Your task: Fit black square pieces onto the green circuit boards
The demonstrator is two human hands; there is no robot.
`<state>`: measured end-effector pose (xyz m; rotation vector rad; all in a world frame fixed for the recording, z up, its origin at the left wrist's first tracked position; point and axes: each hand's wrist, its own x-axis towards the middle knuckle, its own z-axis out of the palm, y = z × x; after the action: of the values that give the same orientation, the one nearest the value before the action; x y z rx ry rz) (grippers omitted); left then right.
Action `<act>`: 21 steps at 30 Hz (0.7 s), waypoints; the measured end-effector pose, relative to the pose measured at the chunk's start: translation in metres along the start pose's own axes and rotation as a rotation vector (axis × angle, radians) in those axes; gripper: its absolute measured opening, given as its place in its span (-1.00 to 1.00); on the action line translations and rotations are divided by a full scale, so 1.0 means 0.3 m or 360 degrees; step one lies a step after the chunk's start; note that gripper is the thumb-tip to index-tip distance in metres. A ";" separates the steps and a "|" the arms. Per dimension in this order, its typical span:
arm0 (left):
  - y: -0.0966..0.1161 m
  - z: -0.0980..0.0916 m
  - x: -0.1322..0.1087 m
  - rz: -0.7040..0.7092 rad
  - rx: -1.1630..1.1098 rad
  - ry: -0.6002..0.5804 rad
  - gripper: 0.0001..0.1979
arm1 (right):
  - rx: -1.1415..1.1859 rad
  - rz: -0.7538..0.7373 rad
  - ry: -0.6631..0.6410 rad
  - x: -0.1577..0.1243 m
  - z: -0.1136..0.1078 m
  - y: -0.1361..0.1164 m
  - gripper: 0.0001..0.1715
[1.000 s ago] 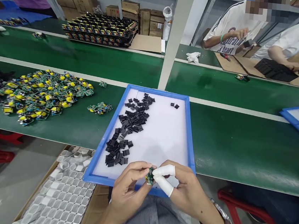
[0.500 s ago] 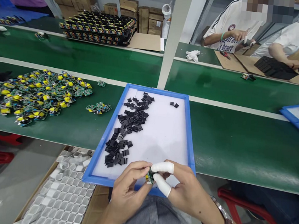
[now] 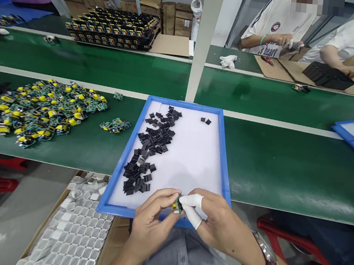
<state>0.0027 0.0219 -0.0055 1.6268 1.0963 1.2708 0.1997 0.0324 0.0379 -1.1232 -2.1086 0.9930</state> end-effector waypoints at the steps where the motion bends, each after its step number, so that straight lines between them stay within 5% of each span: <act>1: 0.001 0.000 0.000 -0.0020 0.0002 0.0004 -0.60 | -0.0021 -0.0041 -0.0019 -0.001 -0.002 0.004 -0.72; 10: -0.003 0.005 0.007 -0.0071 -0.0131 0.0056 -0.60 | 0.0259 -0.0131 0.0103 0.016 0.000 0.036 -0.62; 17: 0.003 0.006 0.003 -0.0105 -0.0038 0.0066 -0.62 | 0.0099 -0.0279 0.0086 0.006 0.007 0.040 -0.56; 21: -0.008 0.006 -0.003 -0.0039 0.0036 0.0056 -0.62 | 0.0102 -0.0096 0.0044 0.011 0.009 0.033 -0.60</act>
<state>0.0039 0.0216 -0.0083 1.6080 1.1526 1.2797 0.2004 0.0381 0.0286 -1.0306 -2.0614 1.0039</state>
